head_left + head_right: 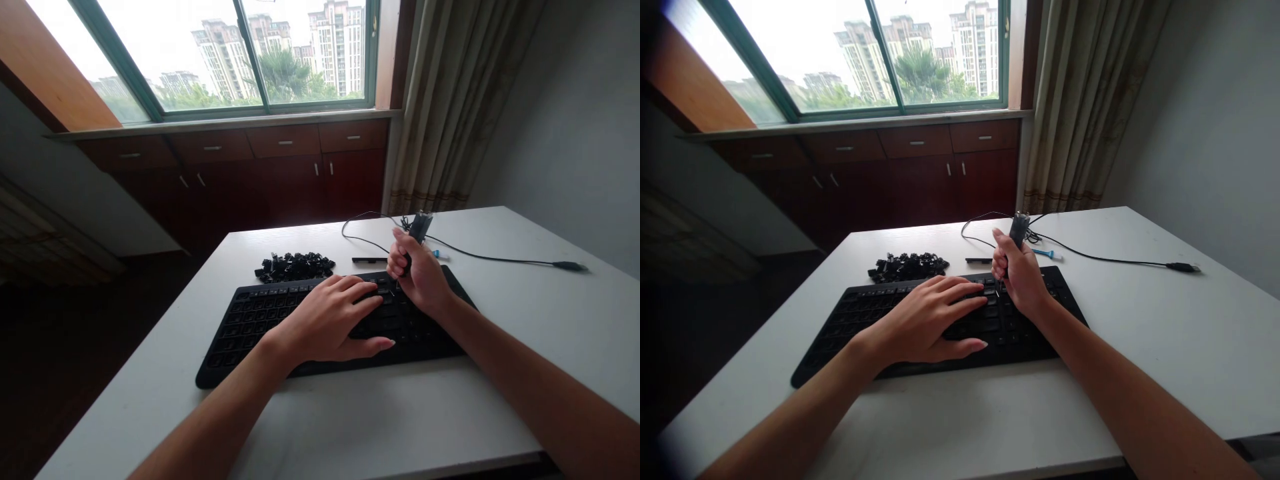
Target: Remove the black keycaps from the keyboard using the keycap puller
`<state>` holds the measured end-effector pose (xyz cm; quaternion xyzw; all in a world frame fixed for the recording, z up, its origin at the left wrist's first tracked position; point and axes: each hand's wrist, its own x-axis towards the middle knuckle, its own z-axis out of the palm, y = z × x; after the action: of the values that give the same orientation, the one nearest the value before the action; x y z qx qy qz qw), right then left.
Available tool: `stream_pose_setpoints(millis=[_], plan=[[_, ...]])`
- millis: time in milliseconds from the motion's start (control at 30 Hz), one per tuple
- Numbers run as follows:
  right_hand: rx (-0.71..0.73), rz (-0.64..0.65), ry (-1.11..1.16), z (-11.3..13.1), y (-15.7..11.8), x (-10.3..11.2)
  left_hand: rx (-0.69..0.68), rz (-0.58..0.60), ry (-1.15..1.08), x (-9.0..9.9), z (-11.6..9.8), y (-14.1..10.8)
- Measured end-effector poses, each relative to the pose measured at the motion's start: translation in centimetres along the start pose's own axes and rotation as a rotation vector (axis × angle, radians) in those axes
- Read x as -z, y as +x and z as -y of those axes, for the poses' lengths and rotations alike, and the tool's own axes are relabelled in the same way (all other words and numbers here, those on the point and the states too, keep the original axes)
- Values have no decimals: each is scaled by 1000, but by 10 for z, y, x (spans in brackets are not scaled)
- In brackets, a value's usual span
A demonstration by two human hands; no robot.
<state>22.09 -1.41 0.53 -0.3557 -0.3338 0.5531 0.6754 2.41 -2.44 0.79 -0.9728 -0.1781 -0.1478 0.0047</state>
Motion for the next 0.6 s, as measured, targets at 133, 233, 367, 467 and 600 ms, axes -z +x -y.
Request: stream_pose_setpoints(millis=[133, 233, 367, 467, 600], plan=[[43, 0, -20, -3, -1, -2, 8, -9, 2, 0, -1, 0], [80, -23, -58, -6, -2, -3, 22, -14, -6, 0, -1, 1], [115, -68, -101, -12, -3, -3, 31, -22, -15, -2, 0, 1], [164, -104, -82, -16, -3, -3, 28, -38, -19, -3, 0, 2], [185, -99, -118, -21, -4, -1, 33, -48, -28, -4, -1, 2]])
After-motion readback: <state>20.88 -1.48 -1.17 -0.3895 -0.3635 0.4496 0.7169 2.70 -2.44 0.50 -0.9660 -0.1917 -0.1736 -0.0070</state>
